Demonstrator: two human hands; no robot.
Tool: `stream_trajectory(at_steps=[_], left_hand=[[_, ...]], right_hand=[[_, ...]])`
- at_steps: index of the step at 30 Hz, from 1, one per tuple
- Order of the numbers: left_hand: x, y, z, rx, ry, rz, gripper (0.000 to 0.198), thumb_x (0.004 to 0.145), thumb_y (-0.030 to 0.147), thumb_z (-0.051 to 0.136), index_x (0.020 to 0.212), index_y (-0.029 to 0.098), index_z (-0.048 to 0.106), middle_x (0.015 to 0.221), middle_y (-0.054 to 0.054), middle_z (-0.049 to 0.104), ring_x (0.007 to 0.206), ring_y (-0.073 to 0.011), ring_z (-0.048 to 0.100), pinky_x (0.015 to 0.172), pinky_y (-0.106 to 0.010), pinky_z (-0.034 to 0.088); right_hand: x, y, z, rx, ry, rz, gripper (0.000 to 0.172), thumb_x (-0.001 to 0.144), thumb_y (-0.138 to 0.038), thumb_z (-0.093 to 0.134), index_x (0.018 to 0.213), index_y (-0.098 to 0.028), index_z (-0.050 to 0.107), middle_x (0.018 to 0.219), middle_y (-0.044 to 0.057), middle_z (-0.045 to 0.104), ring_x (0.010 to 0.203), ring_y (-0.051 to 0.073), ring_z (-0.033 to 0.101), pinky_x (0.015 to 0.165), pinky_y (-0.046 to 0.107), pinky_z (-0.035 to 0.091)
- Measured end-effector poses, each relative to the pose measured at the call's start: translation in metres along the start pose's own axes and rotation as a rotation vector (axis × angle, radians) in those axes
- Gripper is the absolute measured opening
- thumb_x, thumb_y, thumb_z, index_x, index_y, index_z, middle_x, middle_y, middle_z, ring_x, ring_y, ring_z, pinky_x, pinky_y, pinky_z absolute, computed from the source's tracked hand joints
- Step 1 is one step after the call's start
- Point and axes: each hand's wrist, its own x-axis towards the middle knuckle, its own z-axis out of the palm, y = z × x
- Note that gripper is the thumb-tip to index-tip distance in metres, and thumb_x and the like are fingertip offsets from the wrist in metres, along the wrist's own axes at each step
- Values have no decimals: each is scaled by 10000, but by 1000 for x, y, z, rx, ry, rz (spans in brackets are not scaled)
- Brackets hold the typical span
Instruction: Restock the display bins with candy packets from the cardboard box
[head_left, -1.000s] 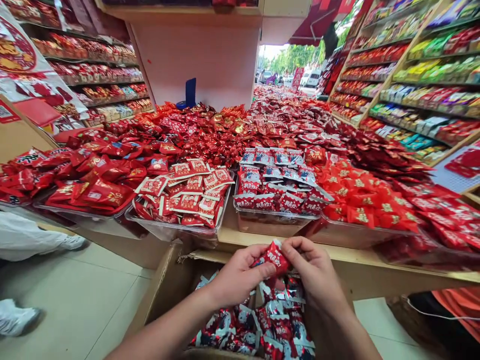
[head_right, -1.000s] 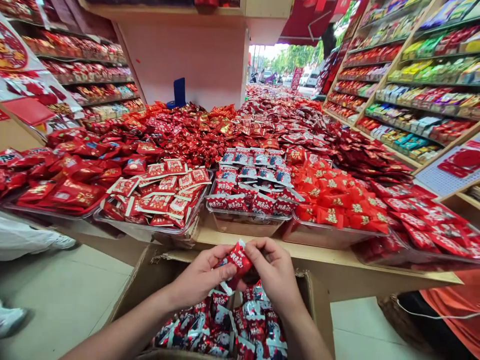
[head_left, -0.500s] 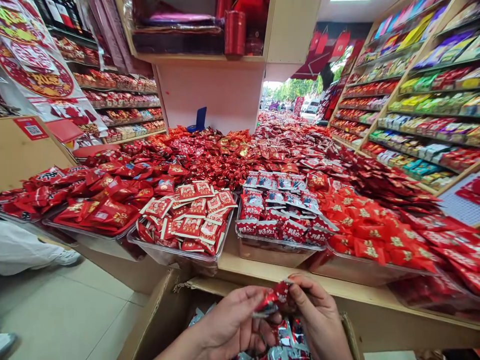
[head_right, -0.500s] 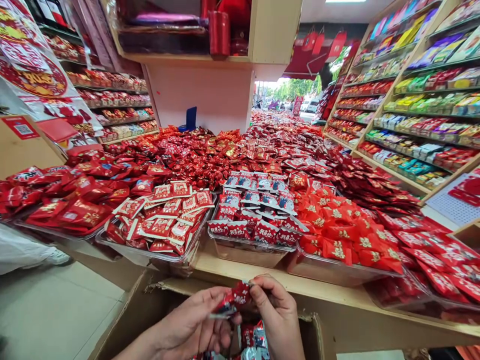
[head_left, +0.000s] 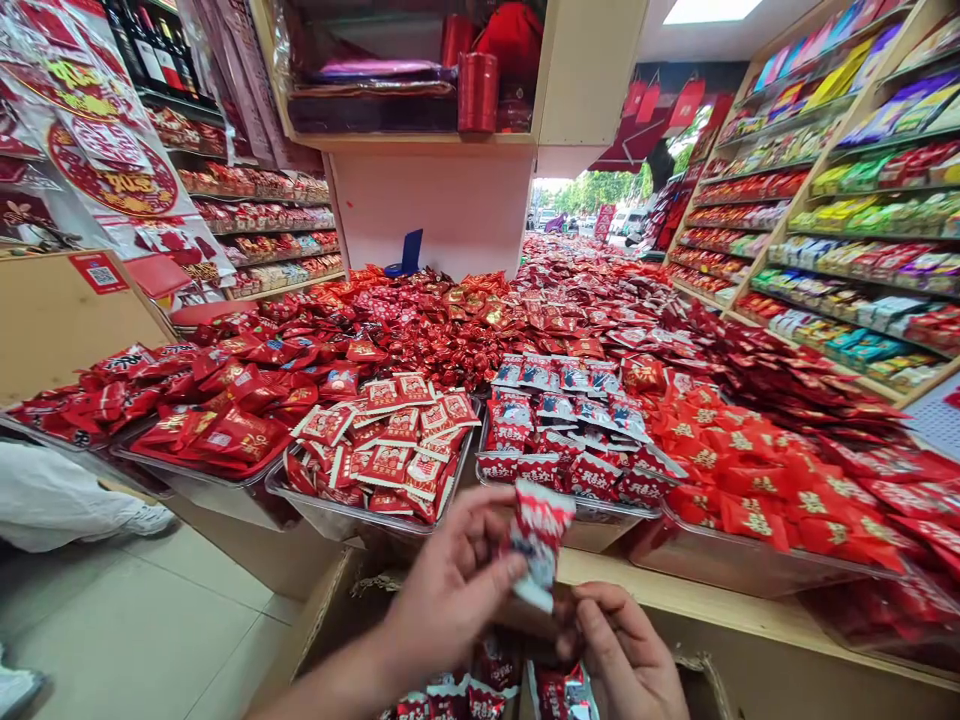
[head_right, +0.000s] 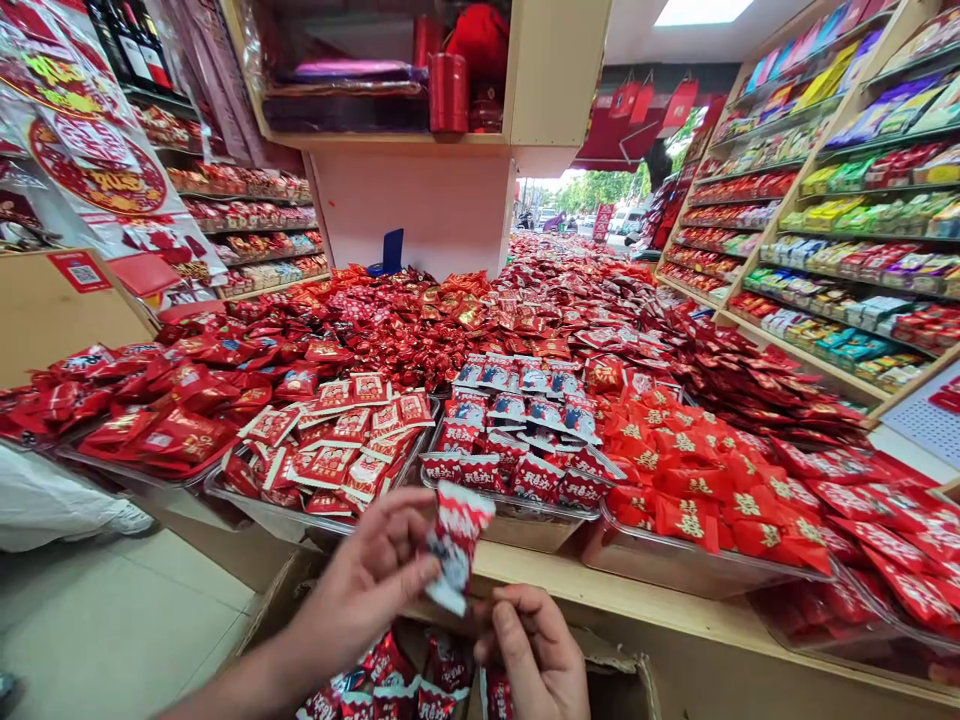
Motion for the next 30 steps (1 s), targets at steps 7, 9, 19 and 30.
stream_trajectory(at_steps=[7, 9, 19, 30], left_hand=[[124, 58, -32, 595, 175, 86, 132, 686, 177, 590, 787, 110, 538, 666, -2, 570, 570, -90, 544, 555, -224, 436], [148, 49, -35, 699, 191, 43, 111, 661, 169, 589, 730, 99, 538, 575, 3, 554, 490, -90, 521, 502, -224, 412], [164, 45, -31, 1086, 21, 58, 244, 669, 317, 550, 609, 99, 641, 483, -18, 565, 465, -133, 514, 486, -239, 354], [162, 54, -64, 1495, -183, 212, 170, 671, 177, 581, 771, 215, 713, 754, -12, 687, 768, -162, 564, 740, -246, 383]], right_hand=[[5, 11, -3, -184, -30, 28, 287, 638, -442, 672, 681, -164, 610, 597, 14, 611, 494, 100, 501, 488, 204, 399], [6, 15, -4, -180, -45, 34, 289, 636, -442, 672, 672, -163, 606, 587, 11, 601, 490, 97, 494, 481, 201, 391], [5, 27, -9, -207, -113, 37, 301, 640, -453, 664, 691, -163, 598, 580, 6, 568, 514, 110, 492, 487, 206, 408], [10, 36, -24, -319, -325, 76, 263, 724, -420, 602, 771, -162, 586, 619, 2, 549, 556, 111, 508, 529, 207, 409]])
